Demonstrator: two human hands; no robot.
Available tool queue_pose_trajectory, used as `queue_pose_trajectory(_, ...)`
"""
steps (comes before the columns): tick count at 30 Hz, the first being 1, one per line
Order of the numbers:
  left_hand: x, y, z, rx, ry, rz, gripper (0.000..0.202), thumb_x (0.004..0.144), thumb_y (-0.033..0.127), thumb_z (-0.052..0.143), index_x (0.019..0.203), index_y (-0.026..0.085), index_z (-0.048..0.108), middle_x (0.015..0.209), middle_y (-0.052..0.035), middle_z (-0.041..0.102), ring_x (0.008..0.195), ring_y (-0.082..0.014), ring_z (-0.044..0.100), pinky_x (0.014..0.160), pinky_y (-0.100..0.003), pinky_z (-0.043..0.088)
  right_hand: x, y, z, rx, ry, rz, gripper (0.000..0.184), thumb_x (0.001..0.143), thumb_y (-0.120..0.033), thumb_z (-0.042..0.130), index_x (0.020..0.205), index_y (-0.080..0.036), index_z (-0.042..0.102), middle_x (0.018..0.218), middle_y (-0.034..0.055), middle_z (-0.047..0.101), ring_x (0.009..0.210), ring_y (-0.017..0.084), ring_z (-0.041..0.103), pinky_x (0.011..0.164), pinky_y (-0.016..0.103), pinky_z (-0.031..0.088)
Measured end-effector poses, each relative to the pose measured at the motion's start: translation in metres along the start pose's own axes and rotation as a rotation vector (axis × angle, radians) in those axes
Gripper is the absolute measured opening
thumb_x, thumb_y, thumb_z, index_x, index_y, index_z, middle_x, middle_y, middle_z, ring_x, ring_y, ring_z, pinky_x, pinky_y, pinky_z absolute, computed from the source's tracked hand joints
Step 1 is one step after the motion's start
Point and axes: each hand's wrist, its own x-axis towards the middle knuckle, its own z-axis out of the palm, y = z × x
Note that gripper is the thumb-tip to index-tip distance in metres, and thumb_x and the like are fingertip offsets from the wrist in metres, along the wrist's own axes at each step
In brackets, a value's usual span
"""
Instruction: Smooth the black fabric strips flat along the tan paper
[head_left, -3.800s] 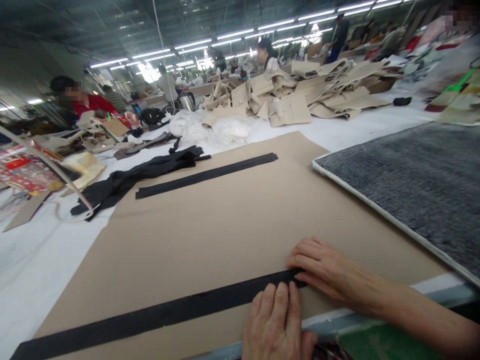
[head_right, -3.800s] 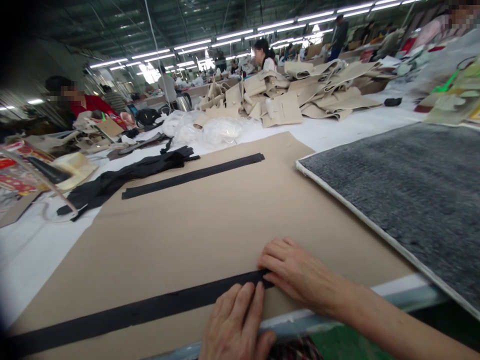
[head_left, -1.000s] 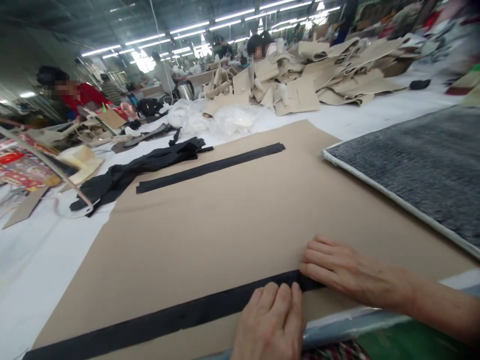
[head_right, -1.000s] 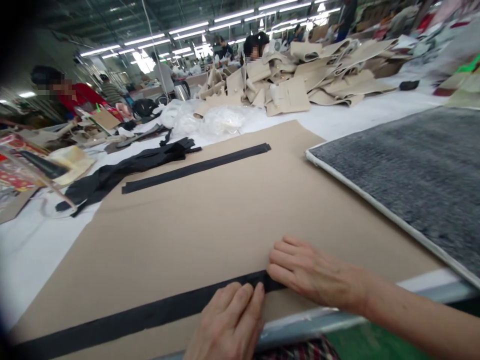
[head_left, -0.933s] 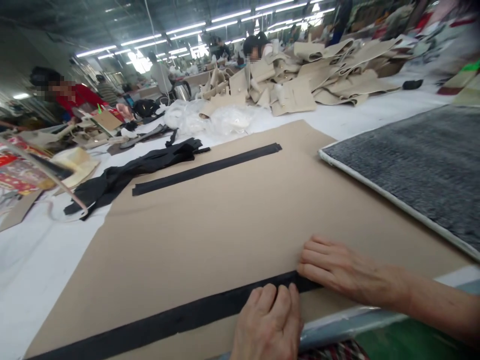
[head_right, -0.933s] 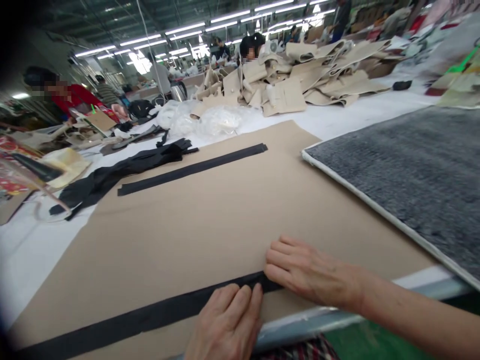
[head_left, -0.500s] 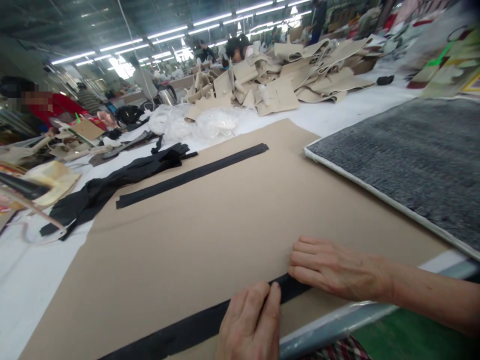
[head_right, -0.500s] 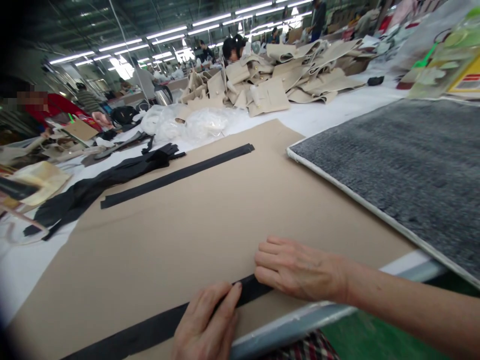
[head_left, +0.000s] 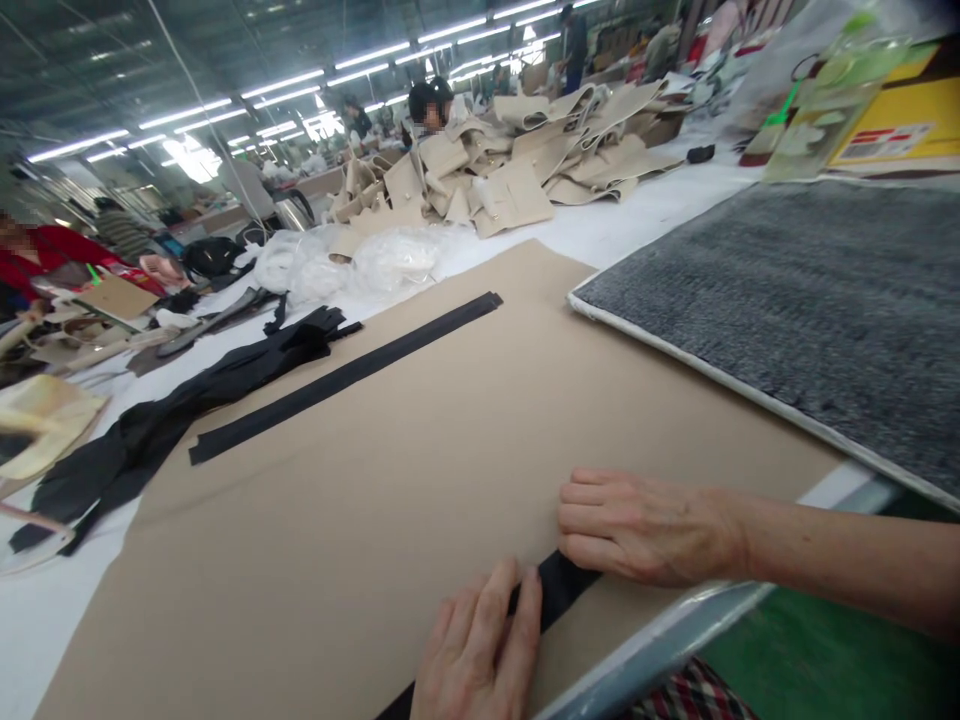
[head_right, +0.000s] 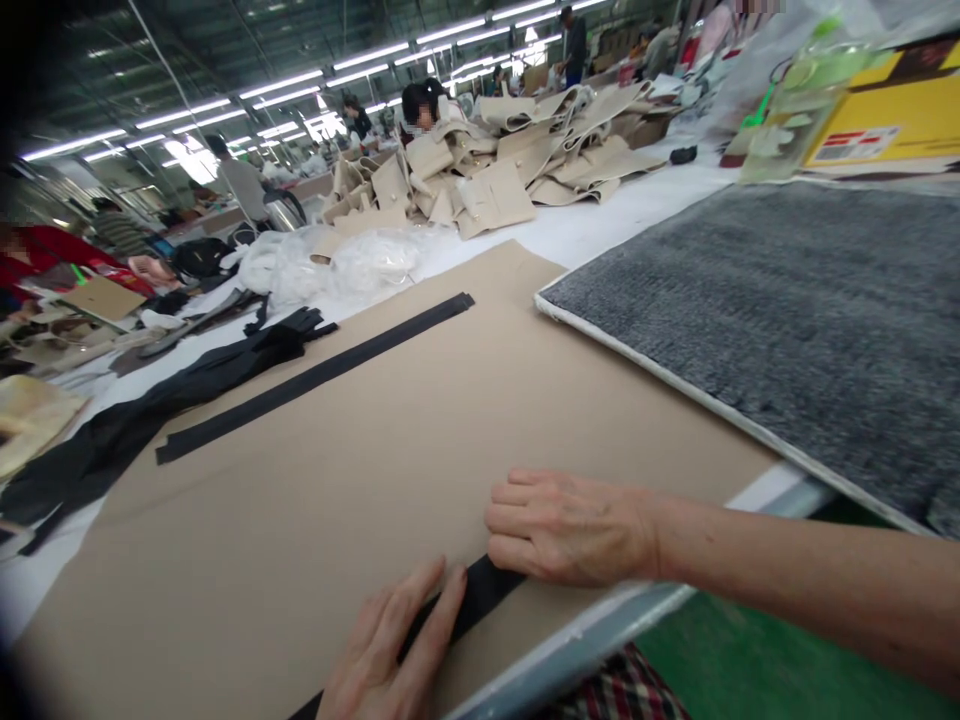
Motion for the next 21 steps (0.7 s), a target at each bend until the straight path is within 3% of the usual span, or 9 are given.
queue_pose_trajectory(7, 0.006, 0.014, 0.019, -0.062, 0.027, 0.005, 0.034, 0.096, 0.010, 0.036, 0.120, 0.004, 0.060, 0.101, -0.0136, 0.070, 0.089, -0.0221, 0.065, 0.080, -0.033, 0.054, 0.000, 0.002, 0.000, -0.005, 0.005, -0.014, 0.035, 0.102, -0.013, 0.028, 0.076, -0.016, 0.051, 0.076, 0.0029, 0.048, 0.068, 0.017, 0.040, 0.064, 0.033, 0.030)
queue_pose_trajectory(13, 0.007, 0.009, 0.025, -0.111, 0.059, 0.082, 0.034, 0.093, 0.007, 0.039, 0.121, 0.003, 0.059, 0.097, -0.0135, 0.069, 0.083, -0.0195, 0.063, 0.073, -0.028, 0.056, 0.000, 0.007, -0.002, -0.005, -0.003, -0.065, 0.034, 0.101, -0.011, 0.029, 0.075, -0.015, 0.052, 0.076, 0.0026, 0.048, 0.068, 0.017, 0.038, 0.063, 0.033, 0.029)
queue_pose_trajectory(21, 0.008, 0.009, 0.028, -0.213, 0.009, 0.014, 0.038, 0.092, 0.006, 0.037, 0.126, 0.003, 0.055, 0.094, -0.0130, 0.066, 0.079, -0.0190, 0.060, 0.070, -0.028, 0.055, -0.007, 0.011, -0.003, 0.013, -0.049, -0.070, 0.030, 0.101, -0.011, 0.033, 0.080, -0.012, 0.055, 0.079, 0.0037, 0.048, 0.071, 0.017, 0.040, 0.067, 0.032, 0.031)
